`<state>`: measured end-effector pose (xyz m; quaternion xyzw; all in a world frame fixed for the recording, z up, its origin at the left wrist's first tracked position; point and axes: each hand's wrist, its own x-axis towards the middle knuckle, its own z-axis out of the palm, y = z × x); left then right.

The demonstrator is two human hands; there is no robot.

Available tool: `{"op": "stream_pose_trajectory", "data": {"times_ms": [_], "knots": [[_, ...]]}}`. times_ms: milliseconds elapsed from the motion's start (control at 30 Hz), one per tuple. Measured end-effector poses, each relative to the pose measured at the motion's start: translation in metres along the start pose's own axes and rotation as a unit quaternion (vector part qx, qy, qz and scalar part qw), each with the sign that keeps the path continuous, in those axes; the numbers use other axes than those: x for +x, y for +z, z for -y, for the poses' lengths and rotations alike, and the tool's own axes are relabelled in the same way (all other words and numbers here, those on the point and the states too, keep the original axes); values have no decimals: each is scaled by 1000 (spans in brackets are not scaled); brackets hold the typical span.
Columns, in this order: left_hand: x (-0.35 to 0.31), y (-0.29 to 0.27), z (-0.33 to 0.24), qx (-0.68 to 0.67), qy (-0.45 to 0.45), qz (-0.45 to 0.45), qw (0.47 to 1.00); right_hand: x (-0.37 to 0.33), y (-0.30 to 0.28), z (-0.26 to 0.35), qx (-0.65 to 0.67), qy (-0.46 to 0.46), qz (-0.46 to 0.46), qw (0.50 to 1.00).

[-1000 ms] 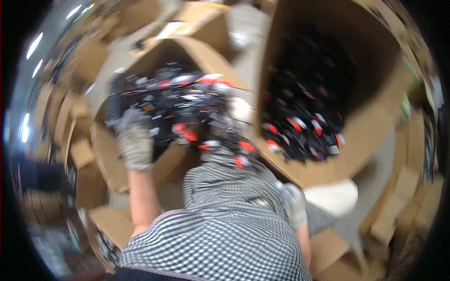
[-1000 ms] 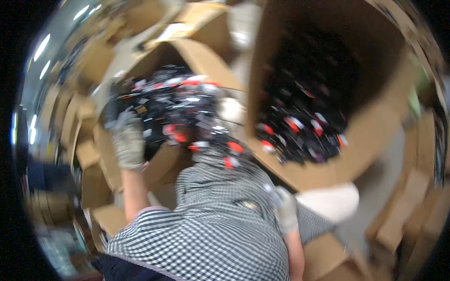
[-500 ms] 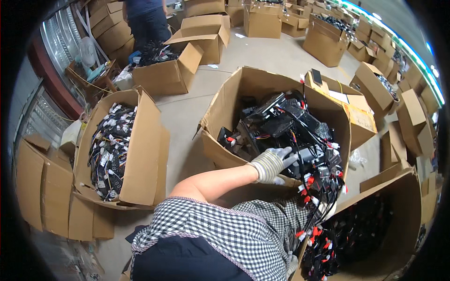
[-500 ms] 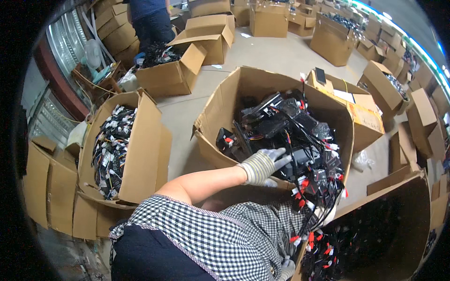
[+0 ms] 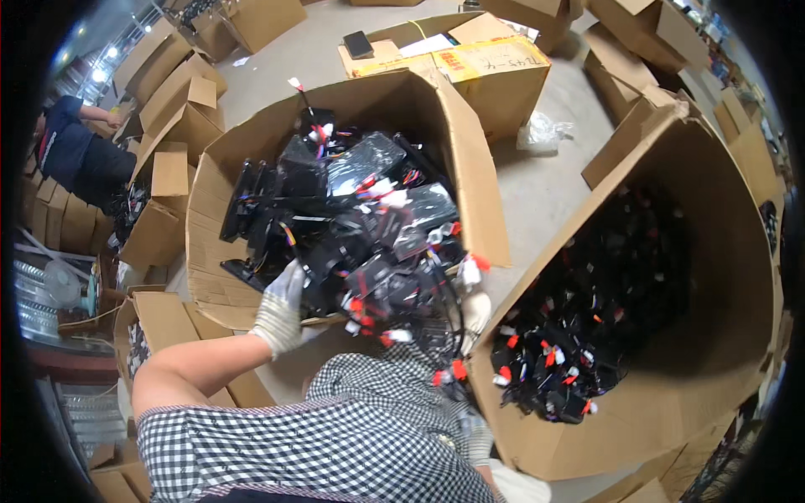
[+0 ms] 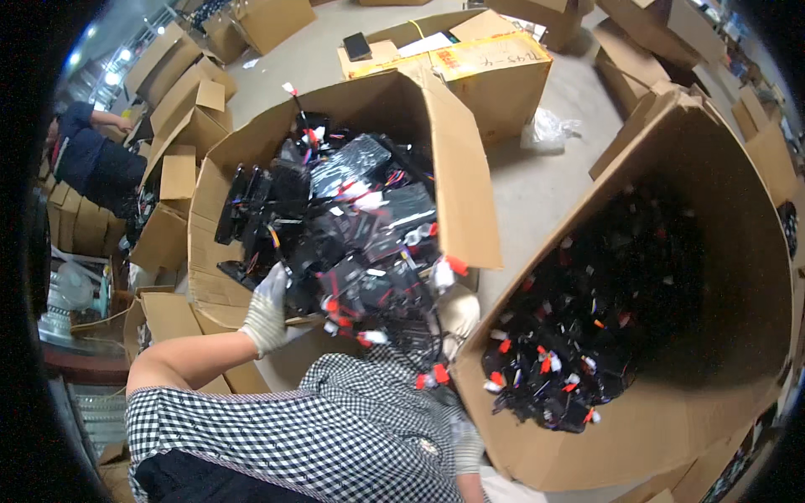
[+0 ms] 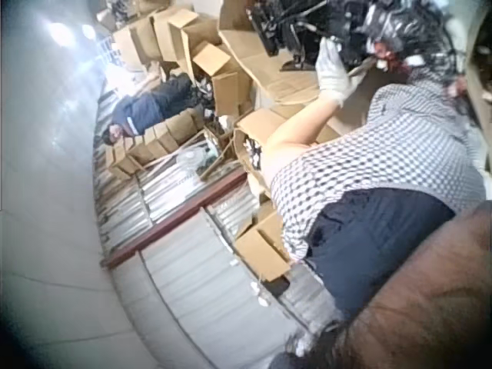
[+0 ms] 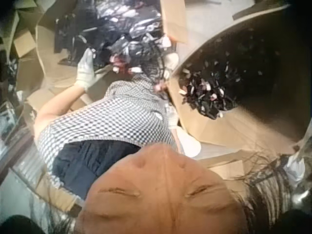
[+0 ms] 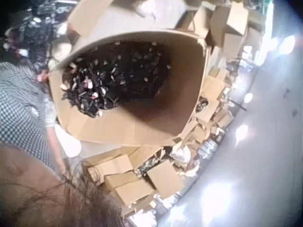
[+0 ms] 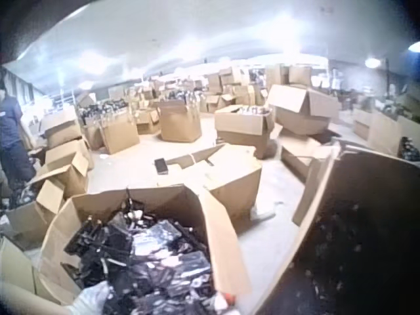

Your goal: The person takes electronic display units from a large box, connects their wiring harnesses to a power connector by hand to turn on the screens, and places the units into an adjacent cardboard box.

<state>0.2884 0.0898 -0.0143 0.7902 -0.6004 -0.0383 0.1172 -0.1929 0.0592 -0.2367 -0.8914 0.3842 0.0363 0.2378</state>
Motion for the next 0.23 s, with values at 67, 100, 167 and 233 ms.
{"op": "stream_pose_trajectory", "data": {"times_ms": [67, 100, 167, 233], "knots": [[12, -5, 1, 5, -19, 41, 999, -1, 6, 4, 106, 96, 17, 990], [17, -5, 4, 1, -22, 63, 998, -1, -3, 6, 169, 61, 36, 983], [18, -6, -1, -3, -43, 98, 994, 7, -41, 10, 293, -10, 78, 953], [24, -10, -6, -8, -72, 130, 989, 10, -79, 11, 365, -36, 118, 923]]}}
